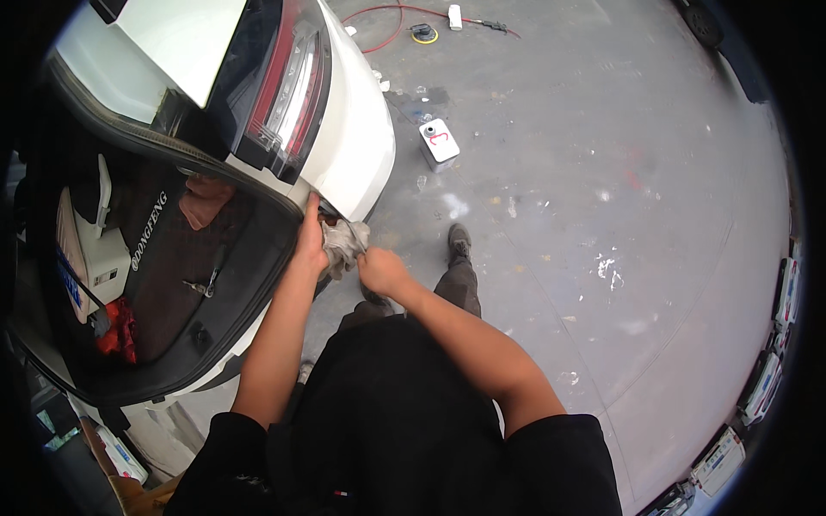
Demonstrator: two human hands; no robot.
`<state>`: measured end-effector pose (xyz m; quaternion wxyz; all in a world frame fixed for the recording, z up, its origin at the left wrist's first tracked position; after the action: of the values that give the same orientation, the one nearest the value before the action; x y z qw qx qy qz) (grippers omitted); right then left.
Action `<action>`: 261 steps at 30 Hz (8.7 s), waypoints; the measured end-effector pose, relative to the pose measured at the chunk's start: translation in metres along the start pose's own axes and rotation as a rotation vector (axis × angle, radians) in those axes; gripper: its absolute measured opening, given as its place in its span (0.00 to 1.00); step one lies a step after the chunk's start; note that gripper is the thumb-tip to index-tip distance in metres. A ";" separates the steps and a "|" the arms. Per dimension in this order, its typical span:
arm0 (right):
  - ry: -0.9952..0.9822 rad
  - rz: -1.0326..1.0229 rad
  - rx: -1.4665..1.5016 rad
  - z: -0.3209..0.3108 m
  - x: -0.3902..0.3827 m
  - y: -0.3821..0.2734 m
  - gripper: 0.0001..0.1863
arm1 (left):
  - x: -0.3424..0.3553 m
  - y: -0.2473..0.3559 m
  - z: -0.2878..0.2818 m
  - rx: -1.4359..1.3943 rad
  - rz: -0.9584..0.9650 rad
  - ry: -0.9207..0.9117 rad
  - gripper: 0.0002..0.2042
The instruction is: The person uses a wrench and a flathead screwdriver to work on the rear trunk area of a white car. They loosen and tighten bolts, pry at trim pieces, and wipe the area with a cloth while another person stands nearby.
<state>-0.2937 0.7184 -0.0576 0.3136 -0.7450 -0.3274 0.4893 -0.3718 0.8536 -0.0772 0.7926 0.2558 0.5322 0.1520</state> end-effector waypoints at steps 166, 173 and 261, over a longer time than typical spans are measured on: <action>-0.014 -0.621 0.696 0.113 0.104 0.131 0.15 | -0.022 0.037 -0.236 1.571 1.752 0.647 0.08; 0.139 -0.649 0.670 0.117 0.098 0.141 0.15 | -0.020 0.032 -0.237 1.425 1.654 0.636 0.09; 0.358 -0.750 0.061 0.076 0.104 0.121 0.24 | -0.005 0.006 -0.035 1.736 2.388 0.462 0.35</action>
<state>-0.3114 0.7408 -0.2320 0.5442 -0.6379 -0.5015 0.2133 -0.4062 0.8647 -0.0801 -0.2907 0.8794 0.0472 0.3741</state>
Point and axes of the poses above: each hand's wrist, its own x-axis towards the middle knuckle, its own z-axis out of the palm, y = z × x, the point moved 3 cm from there along x, towards the middle knuckle, and after that the axes turned 10 degrees about x, right-handed, at the moved point
